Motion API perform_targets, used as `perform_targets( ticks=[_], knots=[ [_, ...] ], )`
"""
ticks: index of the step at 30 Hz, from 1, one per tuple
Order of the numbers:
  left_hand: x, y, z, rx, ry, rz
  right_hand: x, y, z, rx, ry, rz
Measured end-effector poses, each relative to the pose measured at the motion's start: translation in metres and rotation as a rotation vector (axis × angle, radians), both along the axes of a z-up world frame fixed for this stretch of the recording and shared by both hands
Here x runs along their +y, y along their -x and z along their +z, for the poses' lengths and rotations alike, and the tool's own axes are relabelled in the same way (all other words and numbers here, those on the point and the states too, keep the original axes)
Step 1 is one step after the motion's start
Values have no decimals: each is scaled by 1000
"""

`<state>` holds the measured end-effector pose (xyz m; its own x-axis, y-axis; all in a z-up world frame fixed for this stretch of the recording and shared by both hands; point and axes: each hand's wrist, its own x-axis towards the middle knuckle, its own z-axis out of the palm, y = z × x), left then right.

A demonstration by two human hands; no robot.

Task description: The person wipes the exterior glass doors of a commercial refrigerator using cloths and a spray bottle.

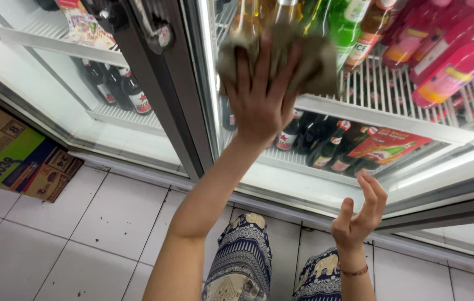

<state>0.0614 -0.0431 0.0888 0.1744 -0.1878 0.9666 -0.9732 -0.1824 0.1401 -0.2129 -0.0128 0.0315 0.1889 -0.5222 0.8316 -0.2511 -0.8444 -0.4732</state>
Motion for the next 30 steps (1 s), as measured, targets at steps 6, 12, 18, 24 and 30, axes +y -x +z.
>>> perform_targets(
  ticks=[6, 12, 18, 24, 30],
  knots=[
    [12, -28, -53, 72, -44, -18, 10, -13, -12, 88, -41, 3],
    [117, -32, -278, 178, -530, 70, 18, -7, -29, 161, -82, -9],
    [61, -78, -203, 124, -114, 146, 26, -13, -47, 242, -136, 46],
    [40, -82, -155, 86, -77, 94, 32, -30, -69, 286, -165, 83],
    [135, -36, -377, 13, -657, -95, 40, -18, -101, 308, -227, 58]
  ],
)
